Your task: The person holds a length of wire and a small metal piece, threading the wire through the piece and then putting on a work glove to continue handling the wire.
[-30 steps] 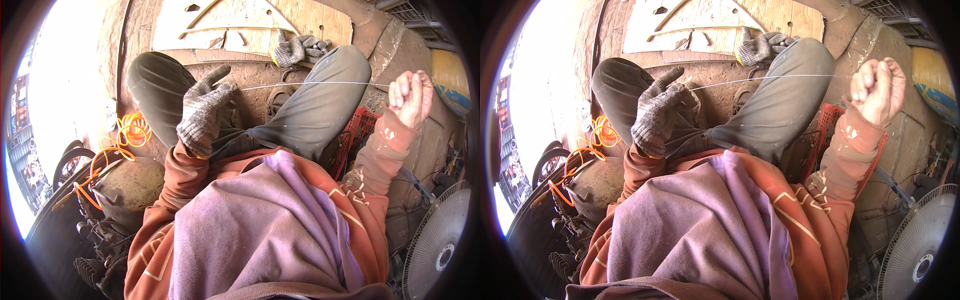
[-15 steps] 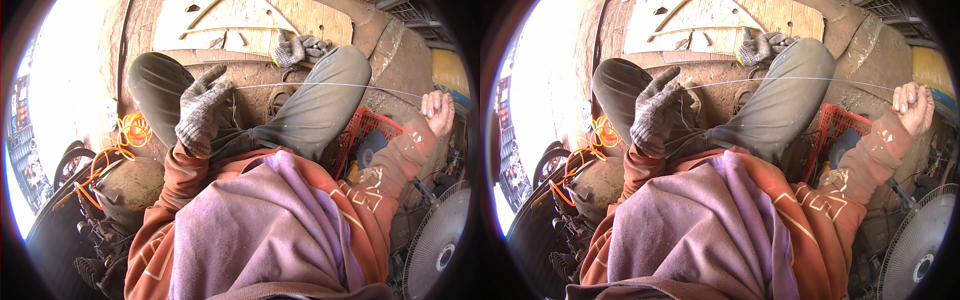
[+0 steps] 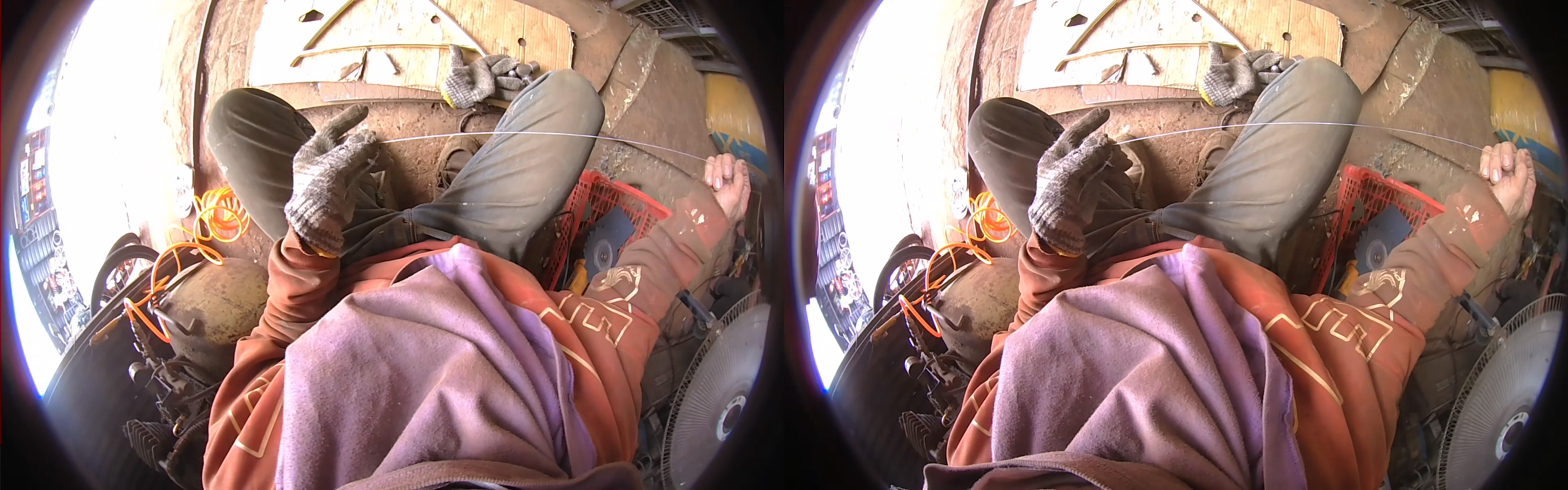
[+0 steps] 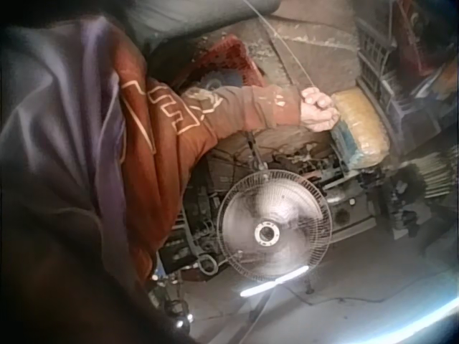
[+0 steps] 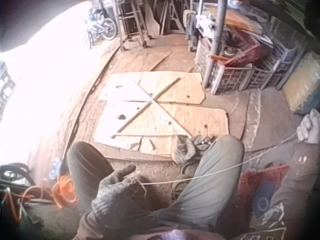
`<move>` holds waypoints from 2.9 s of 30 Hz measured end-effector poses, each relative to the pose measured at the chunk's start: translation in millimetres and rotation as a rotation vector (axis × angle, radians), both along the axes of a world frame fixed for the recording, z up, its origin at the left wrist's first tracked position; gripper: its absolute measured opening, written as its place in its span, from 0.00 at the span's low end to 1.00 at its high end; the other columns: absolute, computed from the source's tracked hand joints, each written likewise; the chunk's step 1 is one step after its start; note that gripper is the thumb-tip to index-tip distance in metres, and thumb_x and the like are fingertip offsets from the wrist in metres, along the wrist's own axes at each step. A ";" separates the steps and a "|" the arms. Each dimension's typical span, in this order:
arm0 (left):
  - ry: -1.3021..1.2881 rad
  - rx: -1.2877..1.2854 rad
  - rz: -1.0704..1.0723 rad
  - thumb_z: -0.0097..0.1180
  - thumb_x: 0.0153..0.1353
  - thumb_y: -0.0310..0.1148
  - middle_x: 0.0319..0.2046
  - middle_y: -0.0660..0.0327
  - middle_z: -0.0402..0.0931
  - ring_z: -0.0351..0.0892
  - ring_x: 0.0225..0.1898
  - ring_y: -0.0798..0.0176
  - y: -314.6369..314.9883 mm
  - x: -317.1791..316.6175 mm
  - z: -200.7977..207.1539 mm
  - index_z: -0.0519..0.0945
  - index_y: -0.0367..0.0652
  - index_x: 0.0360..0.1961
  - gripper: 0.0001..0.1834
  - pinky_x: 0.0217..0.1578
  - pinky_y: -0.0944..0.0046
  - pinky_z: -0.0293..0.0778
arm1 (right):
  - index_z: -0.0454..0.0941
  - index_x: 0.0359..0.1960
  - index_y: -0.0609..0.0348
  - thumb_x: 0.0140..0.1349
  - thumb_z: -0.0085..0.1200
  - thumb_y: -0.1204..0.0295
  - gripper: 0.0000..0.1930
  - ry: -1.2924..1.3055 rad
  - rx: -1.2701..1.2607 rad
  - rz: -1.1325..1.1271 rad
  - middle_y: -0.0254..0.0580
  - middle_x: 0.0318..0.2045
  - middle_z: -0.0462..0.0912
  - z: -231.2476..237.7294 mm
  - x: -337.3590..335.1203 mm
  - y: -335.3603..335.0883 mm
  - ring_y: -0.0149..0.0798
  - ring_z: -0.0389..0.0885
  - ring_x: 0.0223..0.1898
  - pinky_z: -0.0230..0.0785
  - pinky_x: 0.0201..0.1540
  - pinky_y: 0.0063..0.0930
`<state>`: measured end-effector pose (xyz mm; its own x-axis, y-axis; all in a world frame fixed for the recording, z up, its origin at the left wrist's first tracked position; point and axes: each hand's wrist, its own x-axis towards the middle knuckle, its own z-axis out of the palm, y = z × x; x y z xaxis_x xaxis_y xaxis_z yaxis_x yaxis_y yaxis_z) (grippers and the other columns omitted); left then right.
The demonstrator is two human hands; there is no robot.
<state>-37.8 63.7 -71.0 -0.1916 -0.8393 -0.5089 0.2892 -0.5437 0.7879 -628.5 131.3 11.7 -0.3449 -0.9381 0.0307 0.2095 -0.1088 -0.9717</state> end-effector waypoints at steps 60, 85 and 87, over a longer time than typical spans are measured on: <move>0.174 0.030 -0.012 0.60 0.58 0.21 0.38 0.49 0.81 0.83 0.37 0.58 1.7 -2.6 -8.3 0.64 0.22 0.61 0.31 0.42 0.61 0.79 | 0.76 0.43 0.59 0.65 0.52 0.78 0.06 0.426 0.145 0.006 0.27 0.29 0.75 -45.9 265.7 -17.2 0.18 0.69 0.25 0.63 0.27 0.14; 0.200 0.011 -0.030 0.59 0.60 0.23 0.38 0.48 0.81 0.83 0.39 0.55 5.6 -16.9 13.1 0.58 0.20 0.64 0.34 0.45 0.60 0.80 | 0.76 0.40 0.63 0.62 0.52 0.84 0.06 0.573 0.013 0.398 0.33 0.22 0.77 -80.3 378.7 -7.1 0.17 0.71 0.21 0.62 0.23 0.16; 0.218 0.005 -0.044 0.59 0.60 0.23 0.39 0.47 0.81 0.83 0.39 0.56 5.1 -16.0 11.6 0.58 0.20 0.64 0.34 0.45 0.60 0.80 | 0.76 0.40 0.63 0.62 0.52 0.84 0.06 0.562 0.015 0.404 0.33 0.22 0.77 -79.8 378.9 -7.4 0.17 0.71 0.21 0.62 0.23 0.16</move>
